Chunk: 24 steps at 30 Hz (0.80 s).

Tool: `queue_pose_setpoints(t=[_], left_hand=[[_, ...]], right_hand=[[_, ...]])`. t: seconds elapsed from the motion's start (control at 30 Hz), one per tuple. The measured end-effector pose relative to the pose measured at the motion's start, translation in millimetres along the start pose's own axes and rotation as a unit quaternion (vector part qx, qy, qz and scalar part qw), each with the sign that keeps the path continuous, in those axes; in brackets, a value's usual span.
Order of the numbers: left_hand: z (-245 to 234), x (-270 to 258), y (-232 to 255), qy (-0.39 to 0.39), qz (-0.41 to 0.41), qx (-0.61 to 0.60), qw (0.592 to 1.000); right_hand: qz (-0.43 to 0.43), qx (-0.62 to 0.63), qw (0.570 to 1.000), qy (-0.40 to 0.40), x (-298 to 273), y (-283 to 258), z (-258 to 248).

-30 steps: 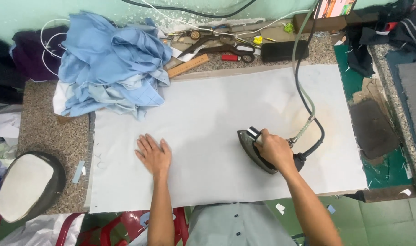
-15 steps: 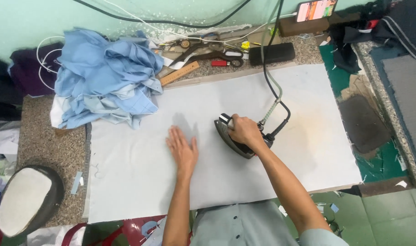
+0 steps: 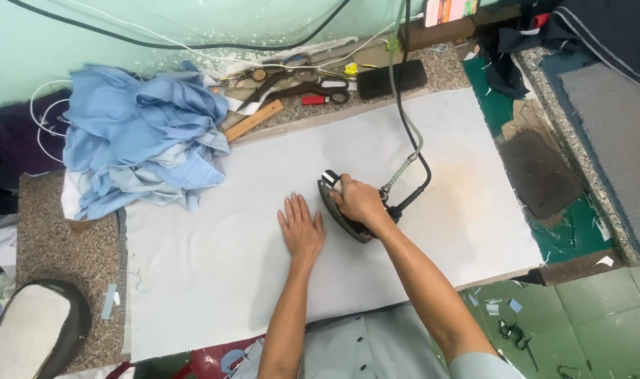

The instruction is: The person irons a large white sheet on a work table, then handles several light blue fabric pieces, unfolding and ironing them one by one. The person uses a steam iron and occasionally moves a phone on the table while working.

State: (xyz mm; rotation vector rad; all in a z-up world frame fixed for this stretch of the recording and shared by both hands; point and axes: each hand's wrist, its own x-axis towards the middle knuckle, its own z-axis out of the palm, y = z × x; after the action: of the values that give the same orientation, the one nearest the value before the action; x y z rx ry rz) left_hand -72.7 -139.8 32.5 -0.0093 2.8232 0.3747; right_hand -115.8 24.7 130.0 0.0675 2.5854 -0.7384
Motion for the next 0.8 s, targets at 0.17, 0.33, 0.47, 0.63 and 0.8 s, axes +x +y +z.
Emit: queue_pose_setpoints(t=[0.17, 0.33, 0.47, 0.63, 0.8], left_hand=[[-8, -2, 3, 0.005, 0.001, -0.012, 1.000], [-15, -6, 6, -0.007, -0.005, -0.030, 0.999], [-14, -6, 5, 0.001, -0.001, -0.044, 0.999], [-15, -7, 4, 0.008, 0.008, -0.046, 0.999], [-11, -1, 2, 0.009, 0.009, -0.027, 1.000]], right_hand=[[-0.017, -0.001, 1.000, 0.012, -2, -2, -2], [-0.015, -0.018, 0.999, 0.026, -4, -3, -2], [-0.011, -0.015, 0.999, 0.028, -9, -9, -8], [-0.009, -0.021, 0.999, 0.034, -11, -11, -10], [0.005, -0.045, 0.998, 0.048, -13, -3, -4]])
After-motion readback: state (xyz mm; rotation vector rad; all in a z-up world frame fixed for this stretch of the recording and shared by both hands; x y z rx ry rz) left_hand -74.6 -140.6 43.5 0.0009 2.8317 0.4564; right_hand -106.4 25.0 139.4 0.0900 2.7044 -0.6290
